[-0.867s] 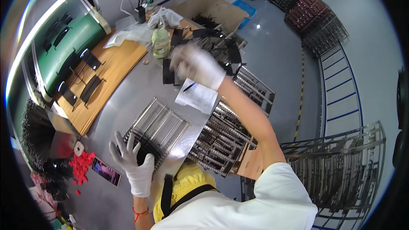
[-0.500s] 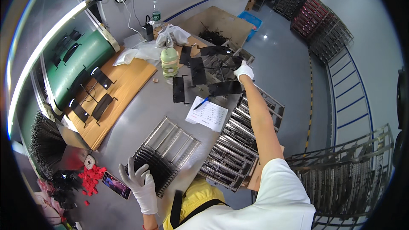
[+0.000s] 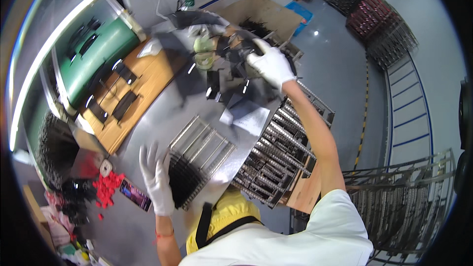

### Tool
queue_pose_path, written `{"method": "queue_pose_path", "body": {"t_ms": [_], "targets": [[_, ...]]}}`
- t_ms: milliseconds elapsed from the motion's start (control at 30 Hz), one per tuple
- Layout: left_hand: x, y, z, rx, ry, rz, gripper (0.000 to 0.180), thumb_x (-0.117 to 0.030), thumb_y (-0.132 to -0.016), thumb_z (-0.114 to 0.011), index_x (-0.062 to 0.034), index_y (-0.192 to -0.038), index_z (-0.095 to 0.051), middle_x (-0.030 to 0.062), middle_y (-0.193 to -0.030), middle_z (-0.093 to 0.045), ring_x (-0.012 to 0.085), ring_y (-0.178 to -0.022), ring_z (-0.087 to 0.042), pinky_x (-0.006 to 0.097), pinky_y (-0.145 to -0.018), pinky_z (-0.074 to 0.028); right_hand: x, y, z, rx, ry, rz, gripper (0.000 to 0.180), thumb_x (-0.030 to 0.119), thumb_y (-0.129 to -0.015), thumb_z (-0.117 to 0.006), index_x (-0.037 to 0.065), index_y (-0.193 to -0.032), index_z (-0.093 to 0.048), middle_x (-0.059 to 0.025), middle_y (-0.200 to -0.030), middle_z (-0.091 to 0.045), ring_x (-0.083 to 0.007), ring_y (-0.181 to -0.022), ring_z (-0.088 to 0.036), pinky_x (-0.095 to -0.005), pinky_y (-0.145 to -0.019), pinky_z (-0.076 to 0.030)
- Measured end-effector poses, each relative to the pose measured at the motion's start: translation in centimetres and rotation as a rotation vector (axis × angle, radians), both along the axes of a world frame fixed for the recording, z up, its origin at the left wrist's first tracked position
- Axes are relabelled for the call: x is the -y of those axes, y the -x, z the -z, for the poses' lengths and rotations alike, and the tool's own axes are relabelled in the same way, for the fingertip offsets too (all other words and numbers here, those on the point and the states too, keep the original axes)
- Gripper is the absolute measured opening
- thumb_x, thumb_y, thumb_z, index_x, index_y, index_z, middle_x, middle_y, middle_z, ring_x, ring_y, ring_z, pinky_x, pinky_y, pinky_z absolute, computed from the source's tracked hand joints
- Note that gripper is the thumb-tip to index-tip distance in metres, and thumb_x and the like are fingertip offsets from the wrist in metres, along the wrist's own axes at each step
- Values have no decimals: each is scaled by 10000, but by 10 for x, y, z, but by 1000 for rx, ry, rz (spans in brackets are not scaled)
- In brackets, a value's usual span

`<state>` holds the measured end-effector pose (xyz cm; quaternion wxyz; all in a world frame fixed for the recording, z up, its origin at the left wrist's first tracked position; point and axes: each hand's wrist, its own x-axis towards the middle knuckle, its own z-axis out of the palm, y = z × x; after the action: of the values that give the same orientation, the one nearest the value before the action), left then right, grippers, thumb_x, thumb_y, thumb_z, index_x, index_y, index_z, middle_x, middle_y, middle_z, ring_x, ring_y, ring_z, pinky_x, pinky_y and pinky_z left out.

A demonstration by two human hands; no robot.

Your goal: The person picks up black plastic components and inserts them into a metal rack on a stainless steel table. They handle the parts one at a time, arranging them in the rack, then write on a paper document with a pen.

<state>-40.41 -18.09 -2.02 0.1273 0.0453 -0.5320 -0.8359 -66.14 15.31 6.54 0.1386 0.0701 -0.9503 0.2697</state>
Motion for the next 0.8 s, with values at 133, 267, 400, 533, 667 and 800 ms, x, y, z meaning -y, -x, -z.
{"method": "queue_pose_path", "body": {"t_ms": [133,267,400,533,667,800], "targets": [[-17,24,-1,-107,167,-62,770,40,-942,-485,-165,-1588,-119,169,-1488,-383,273,-1232,-510,351,-983,-473,142,-119,31,147,20,-453,579,201,-828,-693,52,-1371,-554,-203,-1095,-662,-272,-964,-687,-368,-792,-562],[-23,34,-12,-57,564,-290,662,17,-920,-549,-165,-1492,-270,102,-1135,-537,162,-905,-557,272,-679,-503,203,-172,71,257,-149,-449,457,166,-841,-670,143,-1294,-616,-157,-939,-574,-302,-799,-639,-426,-664,-540],[30,13,-30,-14,-317,-354,476,-247,-954,-601,-152,-1393,-446,134,-1072,-599,240,-917,-598,354,-569,-515,167,-150,109,61,29,-697,538,234,-943,-550,193,-1473,-469,-210,-919,-616,-365,-748,-647,-423,-694,-530],[68,-20,-15,-365,-536,-218,573,-357,-931,-615,-147,-1440,-455,198,-1225,-566,368,-1166,-538,528,-808,-547,149,-161,157,828,118,-770,678,373,-1037,-369,85,-1587,-99,-318,-849,-642,-464,-790,-642,-508,-759,-494],[78,-39,7,-314,-577,-11,609,-429,-925,-613,-273,-1484,-425,253,-1397,-464,407,-1111,-568,494,-727,-600,153,-169,185,723,-116,-837,679,363,-1035,-324,-60,-1535,-146,-361,-961,-643,-475,-932,-647,-535,-867,-486],[74,-43,3,-174,-608,-36,674,-544,-927,-570,-333,-1523,-334,295,-1348,-469,491,-1017,-605,429,-632,-623,161,-168,158,795,-73,-683,676,414,-1027,-361,-38,-1517,-253,-338,-942,-661,-442,-878,-663,-513,-830,-517]]}}
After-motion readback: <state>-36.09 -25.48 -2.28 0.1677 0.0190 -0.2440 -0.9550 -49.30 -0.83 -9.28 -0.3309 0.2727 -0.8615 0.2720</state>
